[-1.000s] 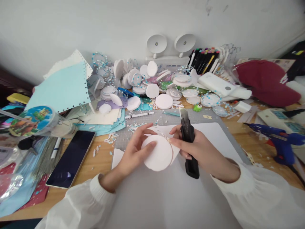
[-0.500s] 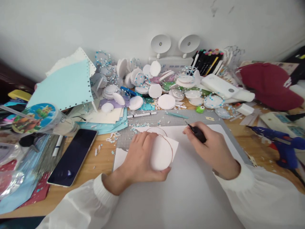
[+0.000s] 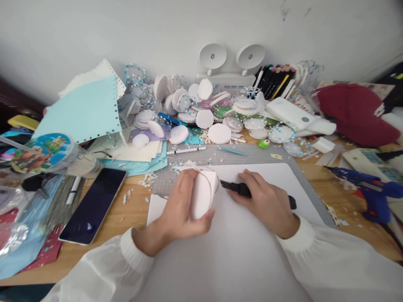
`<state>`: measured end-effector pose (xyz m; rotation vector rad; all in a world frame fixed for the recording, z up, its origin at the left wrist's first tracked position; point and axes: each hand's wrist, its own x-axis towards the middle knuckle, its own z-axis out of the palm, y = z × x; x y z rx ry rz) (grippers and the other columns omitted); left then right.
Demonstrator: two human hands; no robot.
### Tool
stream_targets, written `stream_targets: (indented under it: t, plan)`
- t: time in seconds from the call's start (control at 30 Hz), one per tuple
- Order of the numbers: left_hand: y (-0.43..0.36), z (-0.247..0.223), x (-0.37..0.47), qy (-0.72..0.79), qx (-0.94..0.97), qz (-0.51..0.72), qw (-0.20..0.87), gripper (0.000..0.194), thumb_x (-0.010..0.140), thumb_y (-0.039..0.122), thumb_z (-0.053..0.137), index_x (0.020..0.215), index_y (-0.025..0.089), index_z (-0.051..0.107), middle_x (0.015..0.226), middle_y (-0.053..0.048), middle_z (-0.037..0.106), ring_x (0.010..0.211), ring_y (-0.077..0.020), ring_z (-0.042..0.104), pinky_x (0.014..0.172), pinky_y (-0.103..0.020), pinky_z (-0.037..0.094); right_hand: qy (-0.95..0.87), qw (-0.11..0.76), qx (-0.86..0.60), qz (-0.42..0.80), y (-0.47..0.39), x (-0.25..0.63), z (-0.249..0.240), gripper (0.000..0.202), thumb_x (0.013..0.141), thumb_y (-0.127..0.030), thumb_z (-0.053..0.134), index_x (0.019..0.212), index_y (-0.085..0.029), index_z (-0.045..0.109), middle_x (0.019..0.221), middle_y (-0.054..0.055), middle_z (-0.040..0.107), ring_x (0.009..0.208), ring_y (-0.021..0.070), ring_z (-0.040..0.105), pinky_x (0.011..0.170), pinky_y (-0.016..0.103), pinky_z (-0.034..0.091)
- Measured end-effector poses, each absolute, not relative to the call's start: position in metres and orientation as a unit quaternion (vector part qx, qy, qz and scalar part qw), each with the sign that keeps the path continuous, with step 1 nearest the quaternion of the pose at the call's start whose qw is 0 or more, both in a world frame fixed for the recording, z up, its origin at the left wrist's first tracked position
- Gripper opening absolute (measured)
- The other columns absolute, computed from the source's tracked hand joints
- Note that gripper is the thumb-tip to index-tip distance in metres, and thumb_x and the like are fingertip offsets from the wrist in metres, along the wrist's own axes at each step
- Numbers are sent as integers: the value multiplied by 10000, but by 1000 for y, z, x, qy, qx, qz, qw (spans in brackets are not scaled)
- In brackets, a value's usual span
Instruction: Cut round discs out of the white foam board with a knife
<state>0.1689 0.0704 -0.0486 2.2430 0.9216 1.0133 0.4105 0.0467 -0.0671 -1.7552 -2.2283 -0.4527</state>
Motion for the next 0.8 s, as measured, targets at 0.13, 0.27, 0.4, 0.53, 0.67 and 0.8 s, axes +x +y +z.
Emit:
stream_targets:
  t: [0.13, 0.27, 0.4, 0.53, 0.67, 0.8]
  plan:
    - [70, -50, 171, 370, 808, 362, 282, 639, 749, 329, 570, 1287, 183, 257, 1153, -135, 417, 1070, -311, 442, 908, -499, 400, -753, 192, -620, -106, 55, 407, -57, 295, 892, -461, 553, 986, -184, 593, 892, 32, 707, 658, 192, 683, 493, 286, 405]
    - [68, -47, 176, 417, 776, 356, 310, 635, 682, 342, 645, 1182, 169, 295, 1077, -105, 402, 1005, -278, 433, 871, -471, 409, -787, 333, -513, -79, 61, 393, -48, 267, 920, -423, 491, 815, -186, 551, 638, 7, 611, 552, 150, 590, 522, 260, 397]
    - [66, -45, 179, 464, 739, 343, 347, 612, 588, 298, 683, 1051, 191, 298, 1005, -68, 408, 908, -231, 443, 789, -407, 425, -827, 405, -390, -6, 62, 377, -44, 252, 895, -414, 482, 761, -201, 498, 562, -13, 501, 476, 126, 459, 477, 255, 342]
    - [66, -48, 179, 464, 743, 321, 360, 627, 514, 252, 657, 1012, 205, 278, 947, -44, 406, 816, -202, 438, 681, -360, 410, -840, 406, -359, -1, 60, 370, -45, 242, 876, -413, 477, 752, -205, 481, 543, -17, 450, 466, 134, 393, 459, 274, 300]
    - [66, -51, 180, 439, 757, 346, 338, 609, 512, 249, 634, 995, 215, 265, 915, -26, 381, 772, -180, 424, 634, -337, 397, -850, 394, -351, -1, 58, 370, -46, 247, 890, -402, 446, 768, -196, 504, 555, 1, 479, 473, 150, 416, 458, 287, 313]
    - [66, -53, 181, 419, 763, 367, 327, 570, 513, 259, 611, 962, 217, 262, 883, -14, 357, 732, -161, 391, 590, -321, 379, -851, 385, -357, -2, 57, 370, -45, 285, 910, -427, 428, 781, -189, 515, 555, 10, 502, 480, 153, 434, 461, 291, 326]
